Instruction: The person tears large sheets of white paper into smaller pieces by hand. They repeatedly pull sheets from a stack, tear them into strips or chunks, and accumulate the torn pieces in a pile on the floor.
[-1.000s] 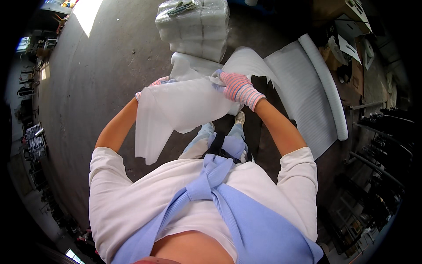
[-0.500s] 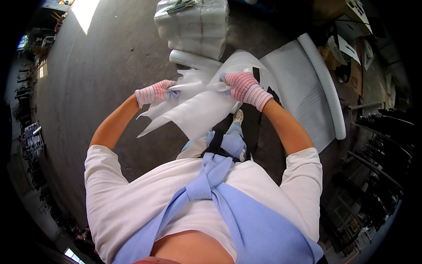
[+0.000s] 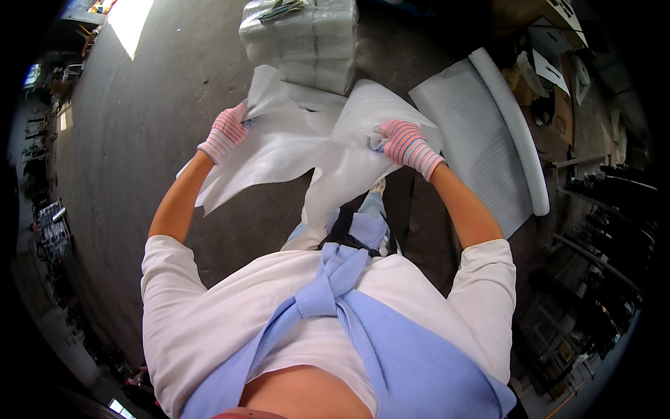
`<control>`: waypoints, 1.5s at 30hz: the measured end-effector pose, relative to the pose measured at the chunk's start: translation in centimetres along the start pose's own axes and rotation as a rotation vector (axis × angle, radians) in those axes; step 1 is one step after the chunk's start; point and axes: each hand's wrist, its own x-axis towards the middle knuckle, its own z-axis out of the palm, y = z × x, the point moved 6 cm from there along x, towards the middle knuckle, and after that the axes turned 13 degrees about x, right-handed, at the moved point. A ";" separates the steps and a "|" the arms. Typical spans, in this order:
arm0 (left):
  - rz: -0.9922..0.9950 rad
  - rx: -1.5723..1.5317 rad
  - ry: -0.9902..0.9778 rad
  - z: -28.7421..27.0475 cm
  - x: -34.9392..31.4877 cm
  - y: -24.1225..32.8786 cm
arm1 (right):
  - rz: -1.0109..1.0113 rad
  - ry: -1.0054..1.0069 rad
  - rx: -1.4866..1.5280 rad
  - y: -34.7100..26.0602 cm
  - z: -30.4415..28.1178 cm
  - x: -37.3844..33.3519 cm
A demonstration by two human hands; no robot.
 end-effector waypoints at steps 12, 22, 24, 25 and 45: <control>0.441 0.427 0.168 -3.1 0.0 5.1 | -0.197 -0.312 0.175 -4.8 3.8 0.1; 0.556 0.690 0.014 -9.6 -2.9 16.1 | 0.270 -0.411 -0.017 -11.4 9.0 3.8; 0.433 0.833 -0.091 -10.8 -2.6 15.7 | 0.167 -0.387 0.008 -11.0 9.8 4.5; 0.406 0.918 -0.130 -10.9 -2.5 15.1 | 0.121 -0.370 0.024 -10.4 10.2 4.9; 0.344 0.135 -0.533 4.8 -5.7 13.2 | -0.180 -0.321 -0.300 -10.1 6.4 3.4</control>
